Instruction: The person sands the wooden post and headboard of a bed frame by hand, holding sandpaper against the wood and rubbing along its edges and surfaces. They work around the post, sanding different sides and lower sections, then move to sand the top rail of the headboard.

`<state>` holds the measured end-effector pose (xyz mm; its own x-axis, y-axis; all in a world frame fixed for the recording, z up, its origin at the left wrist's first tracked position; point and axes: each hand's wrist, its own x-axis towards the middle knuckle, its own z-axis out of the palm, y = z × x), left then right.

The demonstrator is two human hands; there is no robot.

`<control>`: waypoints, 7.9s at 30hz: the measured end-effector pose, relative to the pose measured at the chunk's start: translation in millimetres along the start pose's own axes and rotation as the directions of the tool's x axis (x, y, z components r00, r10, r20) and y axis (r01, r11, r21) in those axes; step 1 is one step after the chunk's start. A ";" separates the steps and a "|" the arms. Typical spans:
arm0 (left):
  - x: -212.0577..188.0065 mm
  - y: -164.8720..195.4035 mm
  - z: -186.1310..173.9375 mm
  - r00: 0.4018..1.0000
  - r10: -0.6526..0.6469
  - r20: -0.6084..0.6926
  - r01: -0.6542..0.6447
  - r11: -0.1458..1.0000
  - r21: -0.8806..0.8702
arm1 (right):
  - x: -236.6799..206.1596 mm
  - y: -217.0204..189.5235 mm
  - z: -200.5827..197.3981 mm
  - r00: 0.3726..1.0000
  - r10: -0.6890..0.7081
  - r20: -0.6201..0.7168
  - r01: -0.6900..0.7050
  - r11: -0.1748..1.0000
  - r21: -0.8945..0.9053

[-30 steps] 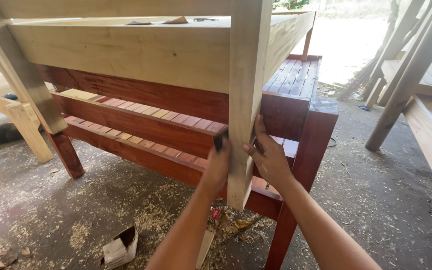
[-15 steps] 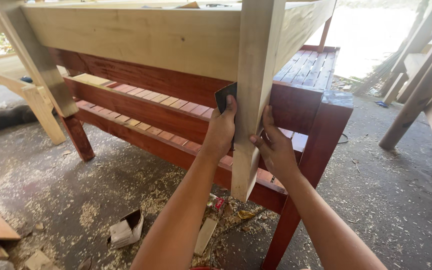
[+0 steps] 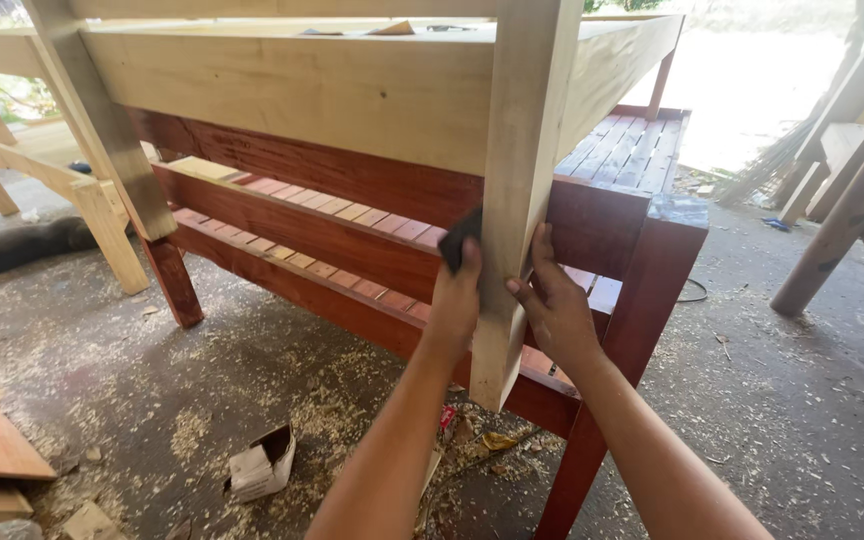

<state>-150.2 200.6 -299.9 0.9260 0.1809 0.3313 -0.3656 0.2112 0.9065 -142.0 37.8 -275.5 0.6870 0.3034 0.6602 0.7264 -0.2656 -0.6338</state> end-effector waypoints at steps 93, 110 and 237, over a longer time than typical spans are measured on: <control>-102.3 -97.3 108.7 0.745 0.452 -0.490 -0.275 0.878 0.392 | -30.2 36.4 -17.1 0.963 0.027 0.269 -0.123 0.929 0.348; -126.6 -100.6 119.4 0.457 -0.466 -0.757 0.305 0.882 -0.359 | -34.0 50.0 -15.1 0.964 -0.040 0.262 -0.054 0.938 0.341; -93.5 -102.0 80.2 0.673 -0.197 -0.713 0.203 0.976 -0.078 | -92.6 73.4 5.2 0.859 0.036 0.511 -0.172 0.960 0.221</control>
<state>-191.9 85.1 -402.4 0.6283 0.7649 -0.1420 -0.1766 0.3179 0.9315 -152.3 -5.0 -385.2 0.6074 0.7188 0.3382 0.5755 -0.1047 -0.8111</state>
